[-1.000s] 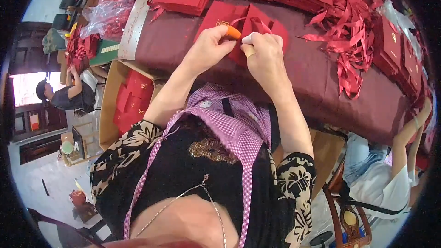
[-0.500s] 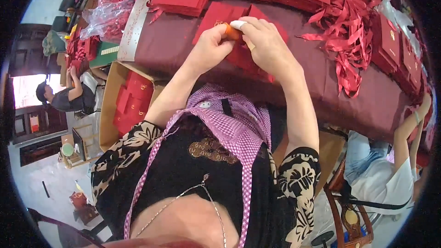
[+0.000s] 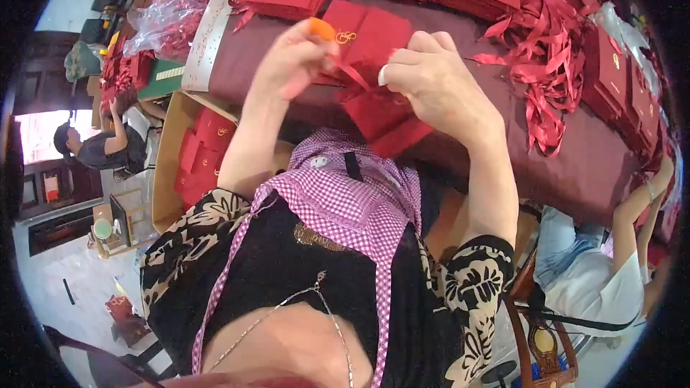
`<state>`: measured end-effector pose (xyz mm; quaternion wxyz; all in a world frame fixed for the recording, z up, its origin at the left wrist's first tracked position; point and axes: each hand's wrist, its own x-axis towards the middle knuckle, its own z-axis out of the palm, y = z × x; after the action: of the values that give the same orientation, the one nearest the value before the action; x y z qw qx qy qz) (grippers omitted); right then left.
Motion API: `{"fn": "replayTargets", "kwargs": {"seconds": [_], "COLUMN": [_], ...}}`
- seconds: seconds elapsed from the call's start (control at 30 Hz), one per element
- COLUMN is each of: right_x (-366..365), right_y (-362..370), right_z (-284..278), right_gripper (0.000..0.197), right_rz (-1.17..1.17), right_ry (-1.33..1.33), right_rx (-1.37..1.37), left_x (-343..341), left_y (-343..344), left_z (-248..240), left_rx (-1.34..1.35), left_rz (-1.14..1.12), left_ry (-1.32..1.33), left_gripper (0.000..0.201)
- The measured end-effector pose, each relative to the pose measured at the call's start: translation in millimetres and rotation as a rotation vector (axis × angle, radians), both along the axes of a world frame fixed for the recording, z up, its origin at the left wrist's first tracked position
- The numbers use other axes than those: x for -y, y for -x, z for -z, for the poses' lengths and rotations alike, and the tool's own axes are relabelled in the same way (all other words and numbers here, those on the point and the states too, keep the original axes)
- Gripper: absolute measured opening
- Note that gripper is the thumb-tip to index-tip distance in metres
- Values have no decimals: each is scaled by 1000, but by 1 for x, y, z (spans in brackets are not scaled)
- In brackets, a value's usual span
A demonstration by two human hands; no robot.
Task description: The person ties decorative red ribbons onto small red gift boxes by hand.
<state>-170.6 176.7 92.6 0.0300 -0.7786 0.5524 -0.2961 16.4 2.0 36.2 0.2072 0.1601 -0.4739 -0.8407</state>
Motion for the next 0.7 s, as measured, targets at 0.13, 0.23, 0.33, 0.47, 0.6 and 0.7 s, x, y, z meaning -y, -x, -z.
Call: {"fn": "replayTargets", "kwargs": {"seconds": [0.13,0.23,0.33,0.47,0.6,0.7], "right_x": [-13,-19,-19,-15,-10,-5], "right_y": [10,16,18,11,4,8], "right_z": [1,7,12,9,14,20], "right_gripper": [14,12,9,7,12,17], "right_rz": [52,66,156,288,230,291], "right_ry": [-51,-26,-13,7,-40,-90], "right_rx": [30,41,43,63,159,351], "left_x": [34,53,19,-39,-72,-77], "left_y": [-22,-33,-26,-15,1,7], "left_z": [0,6,-14,-33,6,6], "left_rx": [-115,-189,65,474,160,132], "left_rz": [-94,-126,-271,-49,87,52], "left_ry": [-174,-129,286,842,498,518], "left_gripper": [19,18,17,30,38,33]}}
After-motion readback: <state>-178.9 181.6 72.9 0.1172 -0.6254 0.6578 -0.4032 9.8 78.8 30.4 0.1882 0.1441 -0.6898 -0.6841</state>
